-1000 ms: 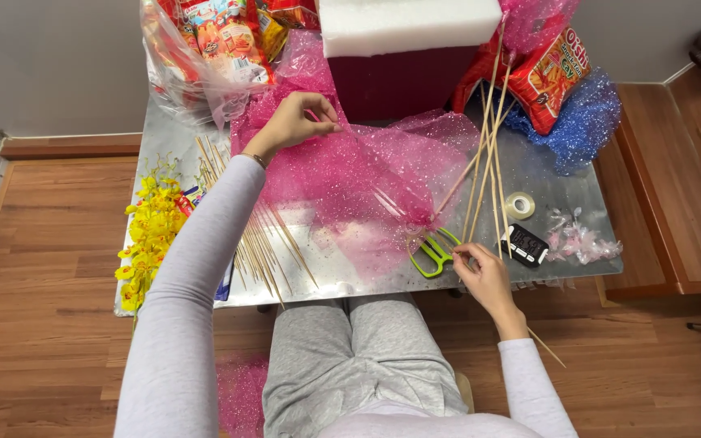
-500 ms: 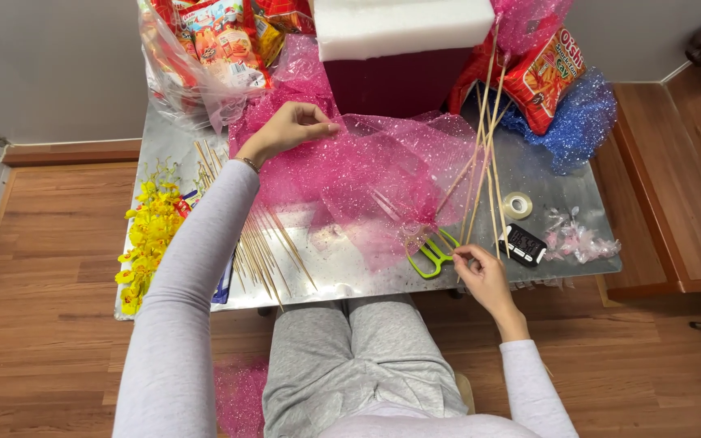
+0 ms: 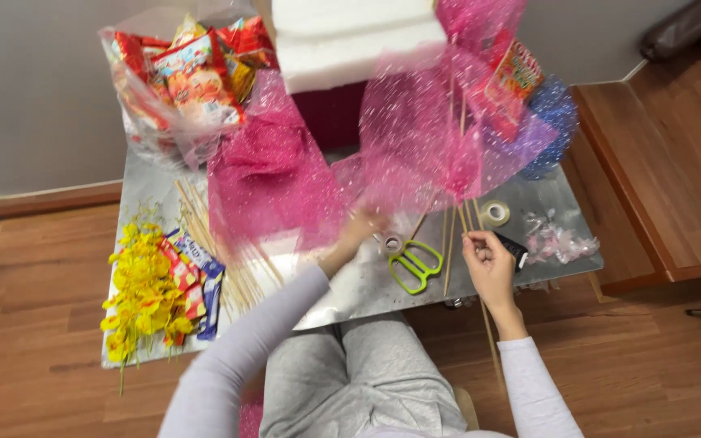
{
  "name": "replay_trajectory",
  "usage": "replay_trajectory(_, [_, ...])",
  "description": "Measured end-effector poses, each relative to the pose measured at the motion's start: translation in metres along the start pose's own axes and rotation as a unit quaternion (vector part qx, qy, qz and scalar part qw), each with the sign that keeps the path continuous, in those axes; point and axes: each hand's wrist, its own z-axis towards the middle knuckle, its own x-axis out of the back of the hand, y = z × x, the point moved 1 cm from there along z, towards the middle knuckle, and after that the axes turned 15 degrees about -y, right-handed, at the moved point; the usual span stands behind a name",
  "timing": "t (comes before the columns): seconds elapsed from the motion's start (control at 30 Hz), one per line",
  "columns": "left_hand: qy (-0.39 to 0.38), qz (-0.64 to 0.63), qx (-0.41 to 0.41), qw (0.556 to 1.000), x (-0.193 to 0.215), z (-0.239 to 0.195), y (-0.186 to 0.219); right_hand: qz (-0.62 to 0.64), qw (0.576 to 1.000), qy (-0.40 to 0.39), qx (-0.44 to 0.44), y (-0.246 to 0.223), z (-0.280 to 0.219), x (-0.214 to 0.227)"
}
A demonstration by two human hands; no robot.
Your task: Preparing decorative mesh fabric by cutting and folding it, possibly to be used for bagging or wrapping items like masks.
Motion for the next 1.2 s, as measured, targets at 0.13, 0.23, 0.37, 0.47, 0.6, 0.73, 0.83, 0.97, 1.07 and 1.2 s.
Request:
replay_trajectory(0.13, [-0.163,-0.052,-0.15,0.974,-0.086,0.033,-0.009,0.017,0.998,0.051,0.028,0.001,0.051,0.015])
replay_trajectory(0.23, [-0.216,-0.06,-0.133,0.965,-0.124,0.029,0.062,-0.007,0.987,0.125,0.096,-0.02,0.108,0.035])
replay_trajectory(0.37, [-0.138,0.059,-0.179,0.972,-0.118,0.075,0.107,0.025,0.973,0.169,0.153,-0.035,0.197,0.056])
replay_trajectory(0.47, [-0.058,0.1,-0.164,0.98,-0.1,0.101,0.133,0.024,0.975,0.153,0.161,-0.043,0.253,0.053])
replay_trajectory(0.6, [0.046,0.252,-0.05,0.965,-0.073,0.152,0.114,-0.061,0.98,0.143,0.124,-0.002,0.324,0.038])
replay_trajectory(0.73, [0.06,0.289,-0.008,0.955,-0.06,0.187,0.08,-0.029,0.989,0.126,0.067,0.025,0.343,0.025])
replay_trajectory(0.83, [0.042,0.295,0.024,0.954,-0.06,0.181,0.087,0.038,0.992,0.112,0.034,0.019,0.334,0.024])
replay_trajectory(0.97, [0.046,0.273,0.016,0.961,-0.059,0.159,0.101,0.05,0.997,0.034,0.053,0.036,0.342,0.012])
replay_trajectory(1.07, [0.063,0.264,0.024,0.962,-0.056,0.156,0.091,0.053,0.998,0.004,0.037,0.043,0.342,-0.003])
replay_trajectory(1.2, [0.075,0.258,0.025,0.963,-0.056,0.143,0.099,0.019,0.999,-0.002,0.032,0.048,0.34,-0.013])
